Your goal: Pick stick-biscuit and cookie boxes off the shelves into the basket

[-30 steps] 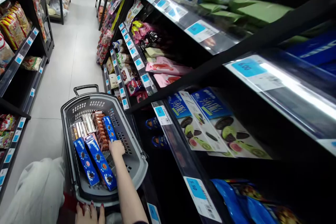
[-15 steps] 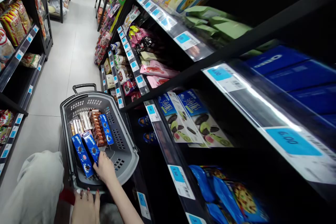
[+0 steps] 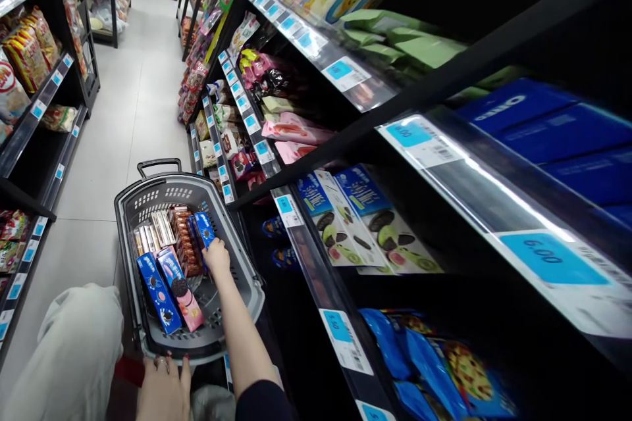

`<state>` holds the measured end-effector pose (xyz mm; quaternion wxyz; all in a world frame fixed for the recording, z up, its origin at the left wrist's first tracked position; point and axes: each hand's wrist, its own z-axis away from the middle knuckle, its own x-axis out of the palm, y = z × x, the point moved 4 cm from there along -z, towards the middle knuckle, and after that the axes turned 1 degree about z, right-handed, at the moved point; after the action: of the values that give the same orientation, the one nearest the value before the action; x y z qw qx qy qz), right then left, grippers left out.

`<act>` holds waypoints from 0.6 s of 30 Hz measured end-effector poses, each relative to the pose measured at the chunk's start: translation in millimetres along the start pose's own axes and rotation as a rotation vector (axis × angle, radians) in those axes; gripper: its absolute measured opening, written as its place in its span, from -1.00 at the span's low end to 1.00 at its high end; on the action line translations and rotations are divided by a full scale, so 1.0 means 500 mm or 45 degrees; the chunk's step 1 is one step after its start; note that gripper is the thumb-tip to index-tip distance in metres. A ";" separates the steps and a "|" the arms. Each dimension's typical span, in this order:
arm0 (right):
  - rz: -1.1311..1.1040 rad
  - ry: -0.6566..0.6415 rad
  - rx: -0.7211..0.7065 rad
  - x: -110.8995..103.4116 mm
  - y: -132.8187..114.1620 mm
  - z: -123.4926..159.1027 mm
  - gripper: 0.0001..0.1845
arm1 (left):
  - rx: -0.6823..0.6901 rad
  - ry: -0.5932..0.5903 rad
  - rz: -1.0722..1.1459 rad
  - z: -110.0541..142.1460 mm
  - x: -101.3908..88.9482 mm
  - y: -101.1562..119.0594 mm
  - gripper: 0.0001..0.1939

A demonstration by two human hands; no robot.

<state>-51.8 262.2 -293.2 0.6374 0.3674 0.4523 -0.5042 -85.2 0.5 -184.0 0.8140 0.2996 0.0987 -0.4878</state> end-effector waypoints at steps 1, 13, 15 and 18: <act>0.007 0.001 0.015 0.008 -0.004 -0.007 -0.66 | -0.008 -0.012 -0.003 0.001 -0.003 0.001 -0.38; -0.047 0.020 -0.007 -0.090 0.020 0.131 -0.69 | -0.050 0.083 -0.147 0.018 -0.035 0.018 -0.20; -0.085 0.044 -0.038 -0.155 0.054 0.210 -0.70 | -0.031 0.156 -0.183 0.023 -0.037 0.017 -0.24; -0.136 0.168 -0.058 -0.285 0.120 0.366 -0.77 | 0.001 0.230 -0.234 0.039 -0.033 0.012 -0.29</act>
<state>32.6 150.6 -98.7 0.5865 0.3605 0.5235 -0.5020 -90.8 3.2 -158.7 0.7534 0.3324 0.1984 -0.5316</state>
